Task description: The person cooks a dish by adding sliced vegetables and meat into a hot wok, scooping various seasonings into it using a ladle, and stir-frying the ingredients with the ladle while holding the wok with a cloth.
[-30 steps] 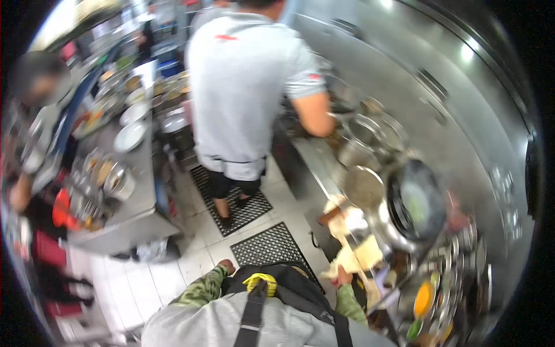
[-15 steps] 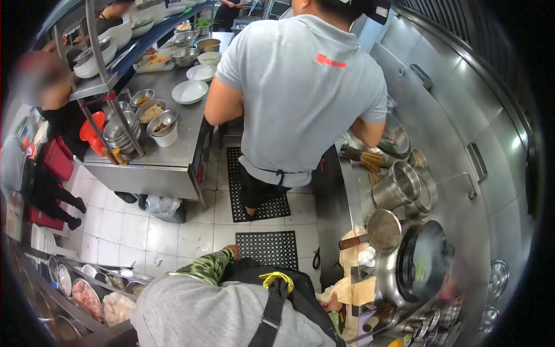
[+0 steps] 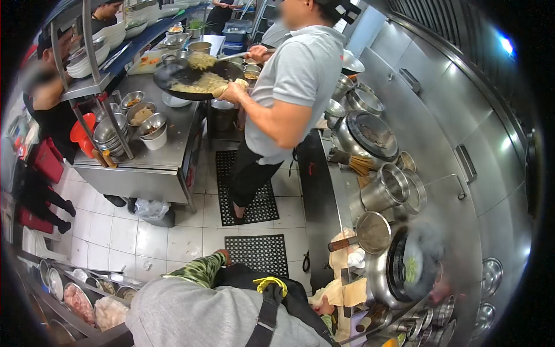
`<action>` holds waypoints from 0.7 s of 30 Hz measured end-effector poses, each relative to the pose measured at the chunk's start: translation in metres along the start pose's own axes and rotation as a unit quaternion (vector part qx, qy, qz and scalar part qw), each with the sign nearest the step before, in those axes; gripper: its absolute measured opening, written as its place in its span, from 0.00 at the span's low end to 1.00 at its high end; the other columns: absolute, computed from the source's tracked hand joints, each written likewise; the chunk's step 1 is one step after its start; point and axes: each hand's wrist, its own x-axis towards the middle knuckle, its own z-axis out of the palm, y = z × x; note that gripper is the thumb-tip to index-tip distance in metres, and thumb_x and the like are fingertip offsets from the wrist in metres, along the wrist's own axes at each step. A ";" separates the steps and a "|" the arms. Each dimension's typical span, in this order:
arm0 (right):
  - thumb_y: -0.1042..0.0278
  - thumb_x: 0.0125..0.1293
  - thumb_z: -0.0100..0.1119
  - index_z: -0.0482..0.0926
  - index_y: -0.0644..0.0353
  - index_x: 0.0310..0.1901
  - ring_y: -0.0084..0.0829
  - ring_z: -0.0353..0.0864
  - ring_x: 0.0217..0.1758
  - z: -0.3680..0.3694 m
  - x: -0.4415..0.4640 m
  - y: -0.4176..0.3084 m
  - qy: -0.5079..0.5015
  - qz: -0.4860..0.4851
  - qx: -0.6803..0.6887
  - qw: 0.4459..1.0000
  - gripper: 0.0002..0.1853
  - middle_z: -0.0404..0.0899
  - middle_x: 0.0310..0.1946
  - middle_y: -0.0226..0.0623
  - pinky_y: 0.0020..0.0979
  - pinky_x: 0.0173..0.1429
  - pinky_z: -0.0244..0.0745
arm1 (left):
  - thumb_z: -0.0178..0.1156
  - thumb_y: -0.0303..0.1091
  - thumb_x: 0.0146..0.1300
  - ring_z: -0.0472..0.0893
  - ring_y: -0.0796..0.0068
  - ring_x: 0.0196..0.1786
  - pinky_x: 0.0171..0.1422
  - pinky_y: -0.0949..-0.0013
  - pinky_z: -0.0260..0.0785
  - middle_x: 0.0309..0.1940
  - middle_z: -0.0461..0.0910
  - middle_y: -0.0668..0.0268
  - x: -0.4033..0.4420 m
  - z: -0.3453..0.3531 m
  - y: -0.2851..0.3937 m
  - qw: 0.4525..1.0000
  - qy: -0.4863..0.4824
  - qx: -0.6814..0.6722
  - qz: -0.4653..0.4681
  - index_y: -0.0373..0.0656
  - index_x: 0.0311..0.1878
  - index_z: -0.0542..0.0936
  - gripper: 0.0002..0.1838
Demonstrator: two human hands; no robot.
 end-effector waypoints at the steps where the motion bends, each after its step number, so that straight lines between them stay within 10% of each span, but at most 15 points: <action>1: 0.58 0.59 0.67 0.63 0.60 0.49 0.31 0.63 0.11 -0.001 -0.003 0.000 -0.003 -0.005 -0.008 1.000 0.26 0.73 0.25 0.43 0.32 0.13 0.60 | 0.56 0.48 0.62 0.83 0.56 0.46 0.51 0.56 0.75 0.43 0.84 0.53 0.008 0.007 -0.003 0.997 0.000 0.059 0.053 0.38 0.43 0.84 0.21; 10: 0.61 0.57 0.68 0.78 0.68 0.44 0.33 0.77 0.20 -0.022 -0.038 0.000 -0.029 -0.105 -0.152 0.982 0.19 0.80 0.29 0.43 0.35 0.24 0.72 | 0.52 0.41 0.64 0.83 0.59 0.40 0.41 0.57 0.76 0.40 0.84 0.58 0.041 0.029 0.034 0.988 -0.014 0.135 0.067 0.44 0.38 0.86 0.15; 14: 0.50 0.59 0.66 0.82 0.66 0.41 0.31 0.79 0.19 -0.053 0.024 0.059 -0.068 -0.191 -0.313 0.928 0.23 0.80 0.21 0.39 0.33 0.24 0.73 | 0.56 0.56 0.60 0.83 0.57 0.49 0.52 0.57 0.76 0.46 0.84 0.56 0.051 0.039 0.049 0.969 -0.010 0.195 0.152 0.43 0.47 0.85 0.26; 16: 0.45 0.60 0.63 0.83 0.63 0.39 0.31 0.77 0.16 -0.053 -0.017 0.053 -0.151 -0.207 -0.158 0.954 0.24 0.79 0.19 0.38 0.34 0.23 0.72 | 0.54 0.52 0.59 0.81 0.54 0.54 0.58 0.56 0.74 0.51 0.82 0.54 0.028 0.025 0.065 0.935 -0.010 0.284 0.213 0.45 0.51 0.83 0.25; 21: 0.41 0.61 0.62 0.83 0.56 0.48 0.33 0.83 0.31 -0.059 -0.029 0.083 -0.061 -0.209 -0.317 0.923 0.26 0.84 0.28 0.39 0.40 0.37 0.75 | 0.56 0.53 0.57 0.81 0.55 0.54 0.59 0.56 0.72 0.50 0.82 0.55 0.027 0.015 0.087 0.985 -0.030 0.097 0.140 0.49 0.50 0.84 0.24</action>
